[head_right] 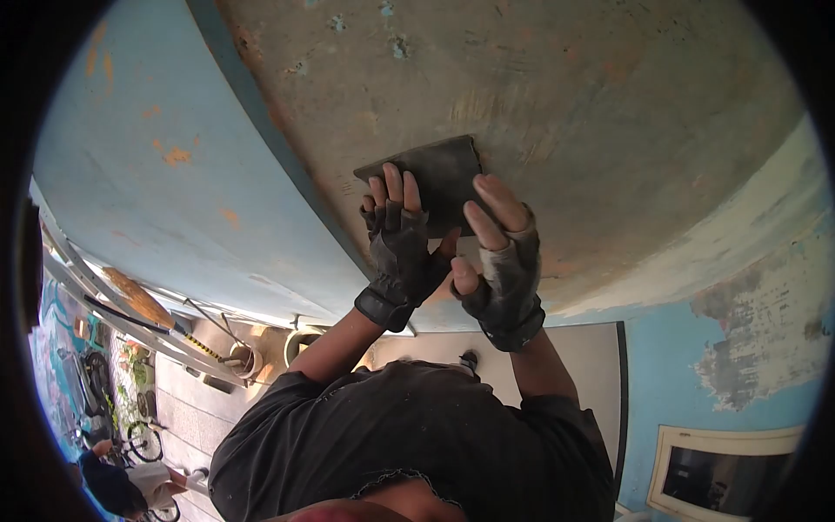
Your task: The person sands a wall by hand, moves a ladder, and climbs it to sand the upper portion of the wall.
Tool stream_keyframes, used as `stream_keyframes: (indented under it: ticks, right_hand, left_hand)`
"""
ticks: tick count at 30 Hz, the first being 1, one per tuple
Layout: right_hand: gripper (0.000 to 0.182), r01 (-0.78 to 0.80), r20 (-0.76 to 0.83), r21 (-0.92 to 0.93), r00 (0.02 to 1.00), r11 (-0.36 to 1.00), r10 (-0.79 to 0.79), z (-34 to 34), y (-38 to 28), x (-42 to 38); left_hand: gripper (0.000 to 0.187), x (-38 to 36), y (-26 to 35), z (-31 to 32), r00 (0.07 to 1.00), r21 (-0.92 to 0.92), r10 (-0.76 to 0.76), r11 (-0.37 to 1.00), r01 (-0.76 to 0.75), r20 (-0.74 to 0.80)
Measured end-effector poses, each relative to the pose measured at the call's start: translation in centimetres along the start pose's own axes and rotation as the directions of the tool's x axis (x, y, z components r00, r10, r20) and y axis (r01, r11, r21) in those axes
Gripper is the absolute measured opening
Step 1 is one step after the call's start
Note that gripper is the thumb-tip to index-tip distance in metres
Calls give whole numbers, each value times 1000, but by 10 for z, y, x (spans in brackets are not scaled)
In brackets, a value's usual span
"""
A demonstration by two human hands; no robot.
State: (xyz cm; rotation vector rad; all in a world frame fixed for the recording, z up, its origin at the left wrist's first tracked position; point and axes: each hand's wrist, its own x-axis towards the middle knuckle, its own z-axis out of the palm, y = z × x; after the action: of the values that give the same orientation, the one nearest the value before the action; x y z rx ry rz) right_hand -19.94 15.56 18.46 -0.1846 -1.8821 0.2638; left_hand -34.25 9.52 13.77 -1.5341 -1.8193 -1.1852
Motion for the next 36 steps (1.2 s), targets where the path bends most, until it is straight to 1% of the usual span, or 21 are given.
stream_keyframes:
  ticks: [1,2,3,4,6,7,9,10,12,13,15,18,19,20,22,25,26,28,32,34,36]
  right_hand:
    - [51,73,90,33,993,997,-76,5,-2,1]
    - [64,66,186,-61,981,996,-54,15,0,-7]
    - [64,61,178,-80,983,995,-46,24,4,-11]
    - [68,59,193,-106,981,993,-38,33,8,-14]
    - [72,45,201,-147,979,988,-14,49,15,-24]
    - [74,43,175,-214,985,976,-5,57,19,-30]
    - [78,47,122,-342,993,939,-5,66,22,-28]
    - [78,47,116,-352,993,935,-7,69,21,-21]
    - [72,72,25,-456,997,887,-68,77,17,-3]
    - [72,74,25,-457,997,886,-70,79,14,9]
    - [68,48,-63,-516,994,855,-94,83,5,34]
    - [64,-8,-107,-520,993,854,-56,100,-5,30]
    - [63,-48,-134,-519,991,853,-26,109,-6,19]
    - [63,-47,-136,-519,990,853,-28,118,-2,1]
    - [63,-70,-128,-521,992,850,3,136,7,-31]
    - [62,-63,-187,-468,982,882,-29,140,8,-34]
    - [62,-68,-193,-471,981,879,-27,138,11,-27]
    - [60,-31,-179,-562,980,827,-85,119,-4,28]
    - [58,8,-209,-594,964,804,-163,104,-24,106]
    - [57,24,-220,-614,955,789,-200,107,-25,107]
    - [56,-42,-209,-629,971,776,-117,120,-21,74]
  left_hand:
    - [94,2,-2,-8,1000,-18,15,1000,-15,2]
    - [93,2,-5,-17,997,-64,43,997,-39,68]
    - [93,1,-9,-25,988,-110,73,992,-59,134]
    - [93,1,-13,-30,986,-124,88,990,-71,139]
    - [90,-1,-21,-39,988,-332,145,936,-119,55]
    - [90,-4,-25,-44,986,-346,157,930,-126,63]
    - [85,-8,-35,-57,977,-399,214,895,-197,-1]
    - [82,-9,-37,-68,975,-429,221,880,-205,-13]
    - [79,-14,-46,-81,965,-445,258,861,-247,-37]
    - [77,-16,-51,-85,957,-458,285,845,-276,-51]
    - [74,-19,-62,-90,952,-482,296,825,-294,-74]
    - [72,-26,-72,-96,955,-487,282,824,-291,-93]
    - [70,-29,-76,-96,965,-490,234,832,-260,-115]
    - [68,-32,-81,-96,973,-494,185,839,-229,-137]
    - [66,-34,-93,-99,972,-490,168,841,-230,-167]
    - [61,-34,-100,-105,973,-491,123,847,-205,-194]
    - [60,-33,-101,-105,971,-506,113,837,-208,-212]
    - [60,-32,-101,-104,970,-529,99,824,-206,-223]
    - [54,-28,-99,-105,961,-518,153,817,-254,-229]
    - [52,-27,-98,-105,958,-526,159,808,-264,-237]
    - [42,-30,-99,-110,966,-508,197,822,-257,-170]
